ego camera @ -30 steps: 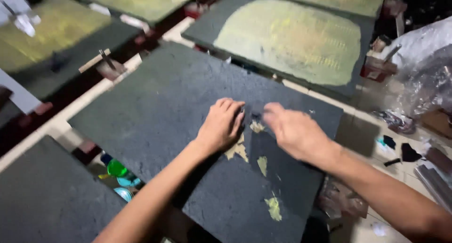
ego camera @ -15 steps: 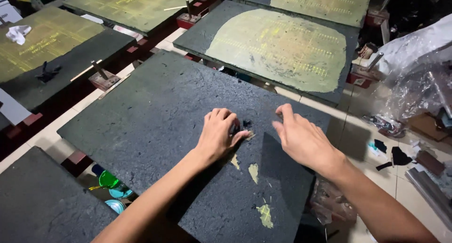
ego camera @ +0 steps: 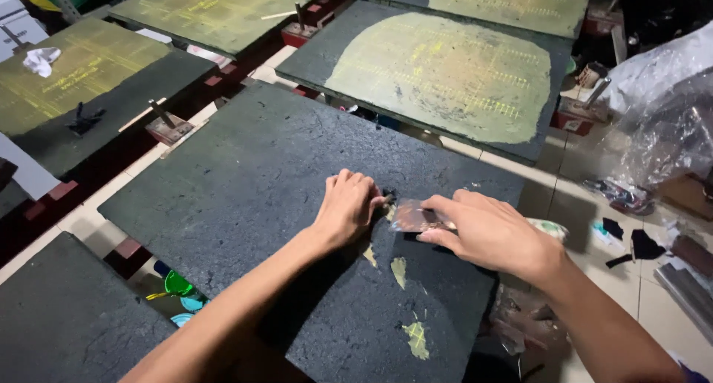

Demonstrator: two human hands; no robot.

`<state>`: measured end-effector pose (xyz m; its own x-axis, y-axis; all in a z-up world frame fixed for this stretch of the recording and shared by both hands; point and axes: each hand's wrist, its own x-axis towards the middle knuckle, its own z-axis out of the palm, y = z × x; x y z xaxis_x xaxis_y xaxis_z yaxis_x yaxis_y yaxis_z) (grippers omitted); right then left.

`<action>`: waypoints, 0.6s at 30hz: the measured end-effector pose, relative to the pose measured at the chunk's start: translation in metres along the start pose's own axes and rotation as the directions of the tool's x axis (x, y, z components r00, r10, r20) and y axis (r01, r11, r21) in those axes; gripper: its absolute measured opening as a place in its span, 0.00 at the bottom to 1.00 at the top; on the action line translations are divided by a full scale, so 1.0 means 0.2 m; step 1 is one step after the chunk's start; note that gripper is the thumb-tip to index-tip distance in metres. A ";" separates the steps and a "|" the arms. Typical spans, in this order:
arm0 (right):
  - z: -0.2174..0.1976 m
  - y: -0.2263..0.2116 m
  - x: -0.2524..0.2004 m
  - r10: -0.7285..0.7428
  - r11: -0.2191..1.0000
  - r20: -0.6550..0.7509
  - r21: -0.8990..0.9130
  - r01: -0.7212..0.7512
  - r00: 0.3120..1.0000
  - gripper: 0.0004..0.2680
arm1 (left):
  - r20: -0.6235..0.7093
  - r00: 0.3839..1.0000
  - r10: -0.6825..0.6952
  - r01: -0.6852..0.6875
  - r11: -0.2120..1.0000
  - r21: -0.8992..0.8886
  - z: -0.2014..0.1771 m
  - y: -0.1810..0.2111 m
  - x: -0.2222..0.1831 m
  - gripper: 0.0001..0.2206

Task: Using a hand scraper to remove dried ink or adhesive residue from a screen printing board

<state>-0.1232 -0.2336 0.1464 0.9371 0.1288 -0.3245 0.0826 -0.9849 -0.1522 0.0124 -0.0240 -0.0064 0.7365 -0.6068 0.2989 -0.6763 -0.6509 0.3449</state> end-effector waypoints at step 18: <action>-0.04 -0.07 0.07 -0.156 0.962 0.126 -0.207 0.179 0.980 0.20 | -0.092 0.992 -0.088 0.052 0.940 -0.336 -0.05 0.01 -0.06 0.10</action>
<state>-0.1080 -0.2180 0.1515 0.8626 0.2939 -0.4118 0.3176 -0.9482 -0.0115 0.0030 -0.0134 -0.0005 0.7914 -0.5023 0.3482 -0.5925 -0.4905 0.6391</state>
